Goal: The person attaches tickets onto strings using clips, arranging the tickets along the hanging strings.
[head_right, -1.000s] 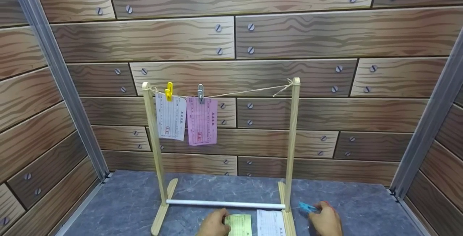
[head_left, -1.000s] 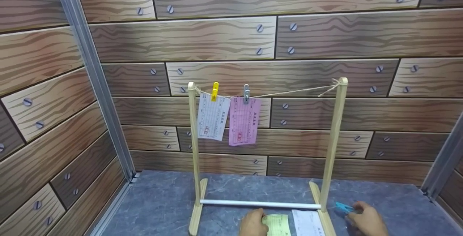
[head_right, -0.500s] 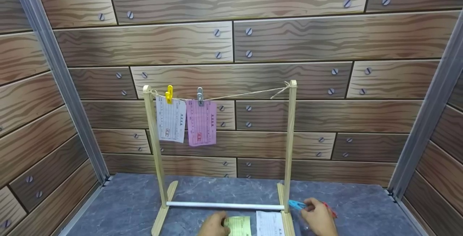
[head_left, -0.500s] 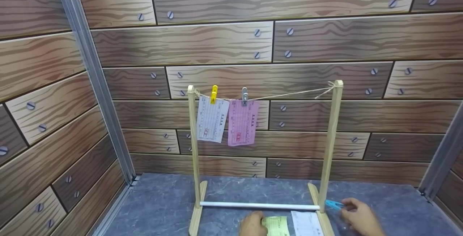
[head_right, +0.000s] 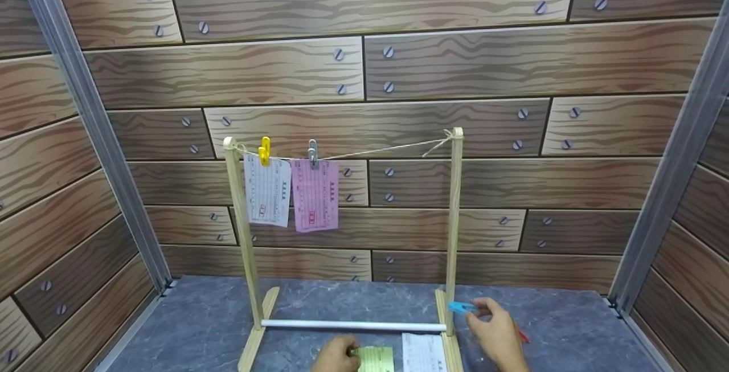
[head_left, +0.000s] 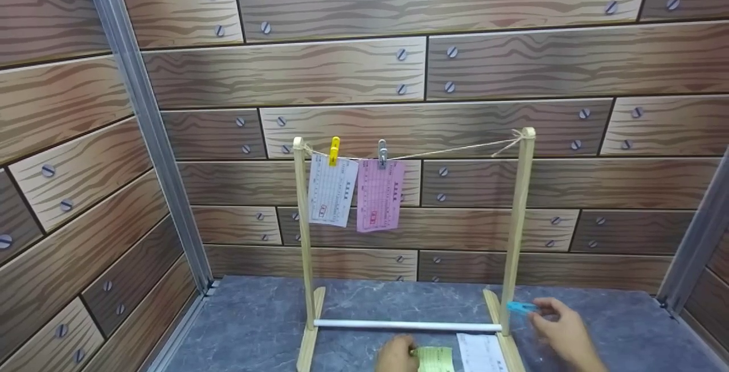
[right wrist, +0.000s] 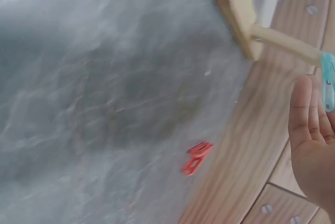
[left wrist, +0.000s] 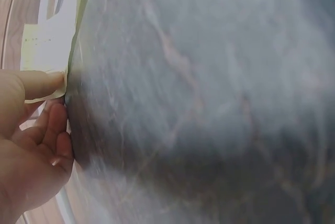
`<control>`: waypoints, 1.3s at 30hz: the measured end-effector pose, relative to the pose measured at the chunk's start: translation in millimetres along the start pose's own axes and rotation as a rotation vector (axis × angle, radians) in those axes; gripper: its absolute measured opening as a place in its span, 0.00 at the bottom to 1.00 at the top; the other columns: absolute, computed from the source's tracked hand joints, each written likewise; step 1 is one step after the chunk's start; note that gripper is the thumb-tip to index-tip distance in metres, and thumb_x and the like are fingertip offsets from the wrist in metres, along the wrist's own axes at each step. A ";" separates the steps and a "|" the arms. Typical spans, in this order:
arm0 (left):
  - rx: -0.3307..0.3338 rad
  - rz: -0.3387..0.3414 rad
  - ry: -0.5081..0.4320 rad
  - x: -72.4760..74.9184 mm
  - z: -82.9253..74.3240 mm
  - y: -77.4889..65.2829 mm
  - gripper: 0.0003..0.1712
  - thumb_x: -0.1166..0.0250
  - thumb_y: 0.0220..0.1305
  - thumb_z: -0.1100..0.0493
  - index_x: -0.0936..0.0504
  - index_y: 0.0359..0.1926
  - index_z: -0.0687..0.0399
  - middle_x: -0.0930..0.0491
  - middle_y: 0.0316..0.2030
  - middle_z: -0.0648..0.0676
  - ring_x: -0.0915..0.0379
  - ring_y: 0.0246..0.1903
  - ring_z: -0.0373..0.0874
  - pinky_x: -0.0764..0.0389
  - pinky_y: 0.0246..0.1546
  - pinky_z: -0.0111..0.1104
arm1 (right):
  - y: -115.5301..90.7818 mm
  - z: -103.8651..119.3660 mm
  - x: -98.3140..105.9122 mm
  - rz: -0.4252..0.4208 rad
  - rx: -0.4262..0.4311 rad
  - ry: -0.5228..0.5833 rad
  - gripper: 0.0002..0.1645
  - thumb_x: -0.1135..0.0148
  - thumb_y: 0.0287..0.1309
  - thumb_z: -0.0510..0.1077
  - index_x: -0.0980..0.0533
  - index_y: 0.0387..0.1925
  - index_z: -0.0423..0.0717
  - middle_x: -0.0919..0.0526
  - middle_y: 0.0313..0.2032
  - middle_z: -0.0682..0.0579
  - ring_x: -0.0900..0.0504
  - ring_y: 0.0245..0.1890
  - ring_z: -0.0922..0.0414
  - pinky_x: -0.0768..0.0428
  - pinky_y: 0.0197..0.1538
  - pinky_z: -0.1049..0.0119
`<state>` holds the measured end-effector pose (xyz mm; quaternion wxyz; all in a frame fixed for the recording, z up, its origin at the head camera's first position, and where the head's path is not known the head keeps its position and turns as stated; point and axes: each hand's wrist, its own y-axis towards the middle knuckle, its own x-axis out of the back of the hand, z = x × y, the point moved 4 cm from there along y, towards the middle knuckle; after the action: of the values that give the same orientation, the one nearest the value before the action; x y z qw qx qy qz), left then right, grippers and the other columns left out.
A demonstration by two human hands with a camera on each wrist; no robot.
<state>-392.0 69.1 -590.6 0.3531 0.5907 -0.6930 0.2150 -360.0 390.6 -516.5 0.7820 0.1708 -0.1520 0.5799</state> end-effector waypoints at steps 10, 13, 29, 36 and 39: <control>0.167 0.124 -0.202 12.8 -2.2 4.4 0.06 0.38 0.57 0.68 0.21 0.27 0.53 0.25 0.23 0.49 0.30 0.23 0.42 0.27 0.27 0.40 | -5.3 51.7 4.2 -0.078 0.152 0.217 0.23 0.37 0.57 0.36 0.29 0.52 0.28 0.23 0.33 0.43 0.18 0.25 0.50 0.19 0.28 0.58; 0.148 0.114 -0.233 19.9 -5.9 7.2 0.07 0.38 0.58 0.67 0.21 0.25 0.53 0.26 0.21 0.48 0.31 0.22 0.41 0.28 0.26 0.37 | -6.5 68.3 6.6 -0.083 0.183 0.289 0.22 0.36 0.57 0.38 0.28 0.51 0.28 0.23 0.32 0.41 0.18 0.25 0.48 0.19 0.29 0.56; -0.130 -0.123 -0.205 87.8 -53.2 22.8 0.07 0.36 0.59 0.64 0.16 0.27 0.49 0.26 0.20 0.39 0.31 0.21 0.33 0.28 0.23 0.30 | -1.9 158.2 14.1 0.067 0.337 0.274 0.29 0.35 0.57 0.40 0.32 0.56 0.28 0.25 0.35 0.43 0.20 0.27 0.53 0.19 0.29 0.57; -0.298 -0.246 -0.163 119.7 -80.8 30.3 0.04 0.35 0.58 0.63 0.16 0.30 0.49 0.24 0.22 0.39 0.31 0.21 0.31 0.28 0.23 0.28 | -1.8 195.6 18.0 0.156 0.445 0.282 0.23 0.38 0.58 0.36 0.32 0.52 0.28 0.24 0.37 0.36 0.17 0.28 0.48 0.19 0.30 0.55; -0.351 -0.287 -0.123 133.7 -95.2 34.3 0.03 0.34 0.59 0.61 0.16 0.31 0.48 0.23 0.23 0.38 0.31 0.22 0.31 0.27 0.24 0.28 | -2.3 211.8 19.1 0.209 0.492 0.320 0.23 0.40 0.59 0.34 0.33 0.54 0.29 0.24 0.39 0.33 0.16 0.30 0.46 0.19 0.33 0.52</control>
<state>-410.0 55.2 -424.4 0.4344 0.6247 -0.6489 0.0025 -360.8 312.4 -318.7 0.6673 0.2447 0.1012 0.6961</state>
